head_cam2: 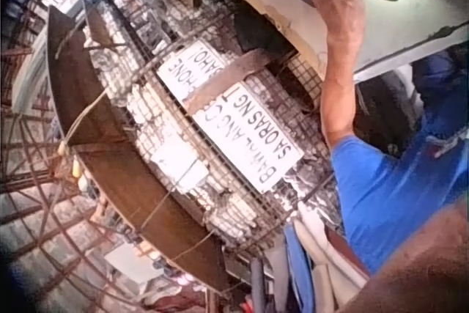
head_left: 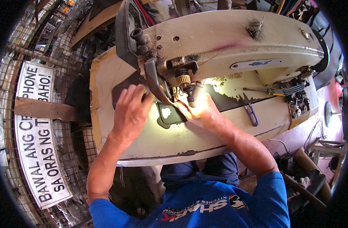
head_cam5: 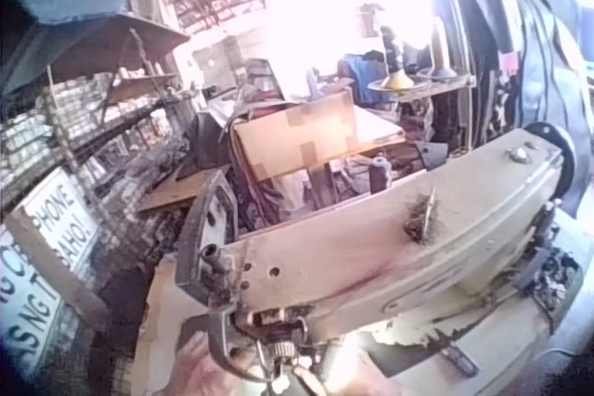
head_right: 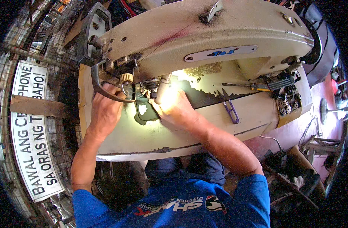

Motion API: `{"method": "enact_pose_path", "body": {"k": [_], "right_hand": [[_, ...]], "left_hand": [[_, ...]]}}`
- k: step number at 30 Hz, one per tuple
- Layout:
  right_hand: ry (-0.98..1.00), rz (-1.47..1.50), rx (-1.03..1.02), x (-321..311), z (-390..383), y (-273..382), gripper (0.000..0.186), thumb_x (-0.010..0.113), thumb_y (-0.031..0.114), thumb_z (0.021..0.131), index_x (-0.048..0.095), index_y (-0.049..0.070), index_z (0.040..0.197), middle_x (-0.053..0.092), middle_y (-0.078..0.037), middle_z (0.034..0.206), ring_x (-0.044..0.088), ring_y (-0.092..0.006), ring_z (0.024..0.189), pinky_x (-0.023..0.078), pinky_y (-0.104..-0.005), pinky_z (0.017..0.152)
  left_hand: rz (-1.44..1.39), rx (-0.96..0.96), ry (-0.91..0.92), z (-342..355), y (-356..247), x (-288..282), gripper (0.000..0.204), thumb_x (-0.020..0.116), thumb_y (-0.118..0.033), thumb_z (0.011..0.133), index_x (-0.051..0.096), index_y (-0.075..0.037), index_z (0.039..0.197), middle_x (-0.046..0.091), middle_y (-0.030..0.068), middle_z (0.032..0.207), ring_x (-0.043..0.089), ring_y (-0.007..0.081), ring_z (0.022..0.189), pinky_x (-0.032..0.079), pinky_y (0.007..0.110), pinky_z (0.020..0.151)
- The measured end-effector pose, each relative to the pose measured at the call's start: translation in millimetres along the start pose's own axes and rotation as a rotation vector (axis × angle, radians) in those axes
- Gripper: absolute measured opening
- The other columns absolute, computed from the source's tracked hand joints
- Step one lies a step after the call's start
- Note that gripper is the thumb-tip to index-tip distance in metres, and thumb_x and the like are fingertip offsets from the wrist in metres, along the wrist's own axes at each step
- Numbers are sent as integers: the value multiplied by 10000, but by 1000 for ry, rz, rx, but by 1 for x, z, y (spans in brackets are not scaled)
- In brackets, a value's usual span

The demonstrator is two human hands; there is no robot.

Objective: Sewing a small textile pouch using an industrial sewing machine.

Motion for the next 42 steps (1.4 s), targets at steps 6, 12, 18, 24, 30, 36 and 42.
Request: {"method": "enact_pose_path", "body": {"k": [6,12,18,24,30,36,42], "right_hand": [[25,-178,-48,-16,3,26,87,688,126,813,617,89,849,582,-109,683,602,-322,602,486,-437,528],[101,-156,-58,-19,0,27,89,668,114,818,605,71,864,563,-106,627,587,-323,534,473,-420,480],[144,-138,-26,-18,-2,31,129,658,90,827,613,65,945,579,-105,631,597,-315,532,478,-413,466],[182,-175,-44,-16,-5,32,146,662,78,825,621,64,964,607,-95,701,611,-302,547,496,-407,476],[251,-260,-45,-12,-8,32,260,678,86,819,670,71,1079,656,-89,786,651,-256,603,510,-369,507],[231,-237,-42,-13,-6,33,246,683,80,820,678,68,1066,663,-75,758,655,-251,613,518,-367,525],[279,-252,8,-12,-6,30,248,686,97,824,681,93,1072,662,-70,746,654,-253,610,529,-376,545]], "left_hand": [[293,175,69,5,-58,-10,119,629,-115,771,658,-29,848,565,89,911,539,231,913,443,407,797],[-172,-127,283,1,-33,8,294,739,-213,842,614,14,981,591,162,960,592,345,950,484,450,872],[-407,-102,74,8,-10,44,327,781,-170,812,597,-12,1032,639,172,959,644,352,857,526,449,752],[-446,11,-26,8,-17,44,172,724,-87,788,649,-10,922,665,124,850,662,316,763,547,429,691],[-476,38,-30,5,-20,53,151,660,-8,737,602,-14,876,561,109,860,588,310,854,527,411,732],[-554,19,-80,2,-17,58,151,650,-3,740,614,-16,887,557,115,875,585,307,851,526,406,728],[-585,-53,-163,-5,-16,59,214,661,-31,774,650,-4,985,555,115,911,591,298,862,532,393,746]]}}
Point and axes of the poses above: each hand's wrist, its own z-axis towards the middle knuckle, its own x-axis out of the palm, y = z × x, the point moved 6 cm from there along z, towards the middle knuckle
